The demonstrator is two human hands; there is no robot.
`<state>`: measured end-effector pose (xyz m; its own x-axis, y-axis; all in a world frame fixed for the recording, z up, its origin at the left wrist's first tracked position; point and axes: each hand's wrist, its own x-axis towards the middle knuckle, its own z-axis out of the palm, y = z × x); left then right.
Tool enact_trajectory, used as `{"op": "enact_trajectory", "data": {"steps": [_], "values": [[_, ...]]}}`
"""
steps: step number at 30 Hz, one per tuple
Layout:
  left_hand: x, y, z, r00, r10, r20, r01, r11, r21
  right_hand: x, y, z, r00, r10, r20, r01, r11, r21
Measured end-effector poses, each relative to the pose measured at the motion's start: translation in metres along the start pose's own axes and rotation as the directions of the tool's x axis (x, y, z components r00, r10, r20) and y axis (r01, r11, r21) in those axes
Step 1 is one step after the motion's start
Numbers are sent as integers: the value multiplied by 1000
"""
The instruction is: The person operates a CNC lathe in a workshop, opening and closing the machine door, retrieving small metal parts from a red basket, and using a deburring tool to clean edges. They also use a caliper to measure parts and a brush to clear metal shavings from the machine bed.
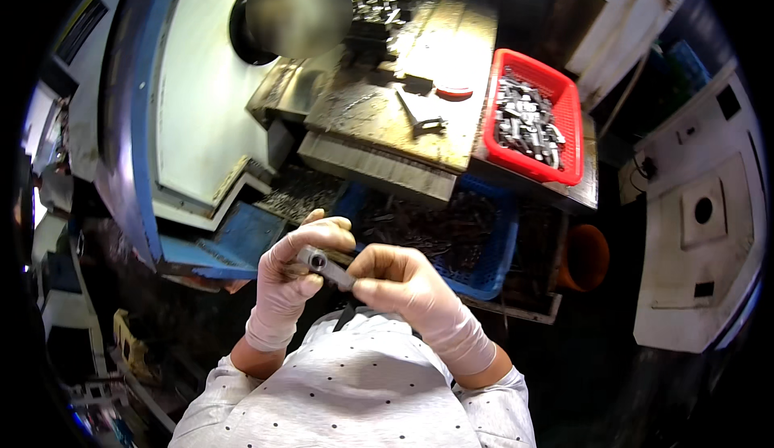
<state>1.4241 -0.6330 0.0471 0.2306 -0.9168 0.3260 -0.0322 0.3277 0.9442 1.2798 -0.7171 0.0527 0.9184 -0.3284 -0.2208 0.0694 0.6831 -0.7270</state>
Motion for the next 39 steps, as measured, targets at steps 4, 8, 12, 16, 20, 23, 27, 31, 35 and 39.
{"op": "enact_trajectory", "data": {"steps": [4, 8, 12, 16, 20, 23, 27, 31, 35, 39], "values": [[-20, 11, -10, 1000, -15, -1, 15, 999, 37, -1, 13, 14, 994, 99, 52, -100, 995, 19], [-33, 14, -11, 1000, 8, -16, -8, 1000, 9, -6, 11, 24, 989, 122, 79, -119, 992, -34], [-39, 16, -17, 998, 58, -7, -58, 998, 30, -9, 9, 32, 989, 120, 85, -108, 986, -129], [-44, 19, -20, 995, 94, -26, -93, 995, 36, -7, 9, 38, 987, 113, 113, -85, 970, -228], [-49, 22, -23, 989, 134, -58, -128, 987, 98, -5, 10, 40, 976, 153, 153, -114, 965, -236], [-51, 29, -21, 982, 160, -99, -134, 964, 228, -3, 10, 41, 963, 193, 188, -156, 969, -194], [-58, 32, -22, 975, 172, -138, -123, 944, 307, -1, 15, 41, 939, 256, 229, -217, 959, -184], [-64, 36, -22, 977, 172, -126, -118, 929, 351, -3, 17, 42, 931, 264, 252, -226, 959, -171], [-66, 38, -20, 974, 198, -114, -132, 896, 424, -3, 21, 41, 938, 235, 257, -193, 965, -178], [-69, 42, -17, 969, 222, -113, -138, 857, 497, -3, 24, 41, 933, 233, 275, -199, 969, -144]]}}
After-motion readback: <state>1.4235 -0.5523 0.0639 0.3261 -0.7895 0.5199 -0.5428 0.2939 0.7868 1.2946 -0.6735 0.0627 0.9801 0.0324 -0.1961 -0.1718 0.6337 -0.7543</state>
